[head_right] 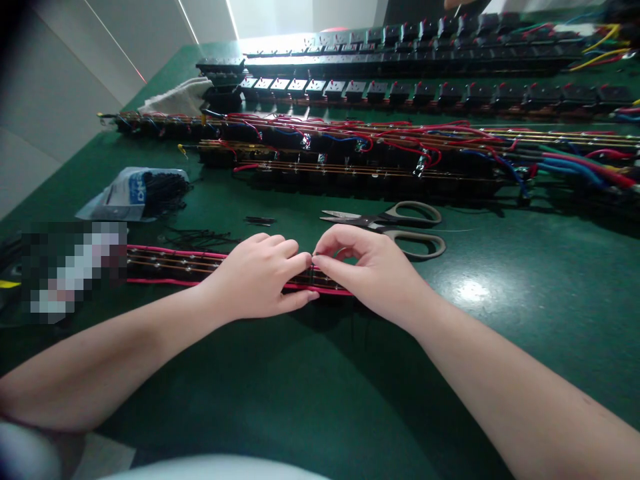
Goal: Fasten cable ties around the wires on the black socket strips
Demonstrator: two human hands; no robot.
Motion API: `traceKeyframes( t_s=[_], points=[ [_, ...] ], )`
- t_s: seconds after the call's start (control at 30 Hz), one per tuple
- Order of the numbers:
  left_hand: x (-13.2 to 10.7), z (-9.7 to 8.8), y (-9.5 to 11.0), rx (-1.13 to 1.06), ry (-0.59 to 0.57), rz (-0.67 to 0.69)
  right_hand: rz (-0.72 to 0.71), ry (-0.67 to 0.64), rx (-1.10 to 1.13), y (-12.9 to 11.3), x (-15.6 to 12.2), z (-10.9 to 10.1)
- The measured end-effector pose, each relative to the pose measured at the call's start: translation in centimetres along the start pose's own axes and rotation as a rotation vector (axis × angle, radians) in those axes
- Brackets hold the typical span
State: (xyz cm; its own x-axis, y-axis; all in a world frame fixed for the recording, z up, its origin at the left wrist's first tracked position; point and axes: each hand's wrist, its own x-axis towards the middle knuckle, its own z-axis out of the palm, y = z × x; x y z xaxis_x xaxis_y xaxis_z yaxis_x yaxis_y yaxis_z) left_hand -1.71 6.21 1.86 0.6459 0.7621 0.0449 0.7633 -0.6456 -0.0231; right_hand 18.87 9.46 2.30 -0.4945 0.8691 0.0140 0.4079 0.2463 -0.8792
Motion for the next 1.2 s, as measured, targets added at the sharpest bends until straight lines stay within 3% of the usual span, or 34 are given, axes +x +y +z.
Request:
traceKeyframes(
  t_s=[0.37, 0.57, 0.8, 1.2],
  points=[
    [-0.04, -0.08, 0.01, -0.031, -0.021, -0.010, -0.014, 0.010, -0.126, -0.61, 0.02, -0.12],
    [0.02, 0.02, 0.01, -0.024, -0.017, -0.004, -0.130, -0.059, -0.163, -0.81, 0.18, -0.02],
    [0.03, 0.01, -0.01, -0.028, -0.010, 0.002, -0.167, -0.076, -0.227, -0.57, 0.18, 0.15],
    [0.02, -0.11, -0.04, -0.033, -0.026, -0.003, -0.074, -0.064, -0.199, -0.78, -0.05, 0.17]
  ],
)
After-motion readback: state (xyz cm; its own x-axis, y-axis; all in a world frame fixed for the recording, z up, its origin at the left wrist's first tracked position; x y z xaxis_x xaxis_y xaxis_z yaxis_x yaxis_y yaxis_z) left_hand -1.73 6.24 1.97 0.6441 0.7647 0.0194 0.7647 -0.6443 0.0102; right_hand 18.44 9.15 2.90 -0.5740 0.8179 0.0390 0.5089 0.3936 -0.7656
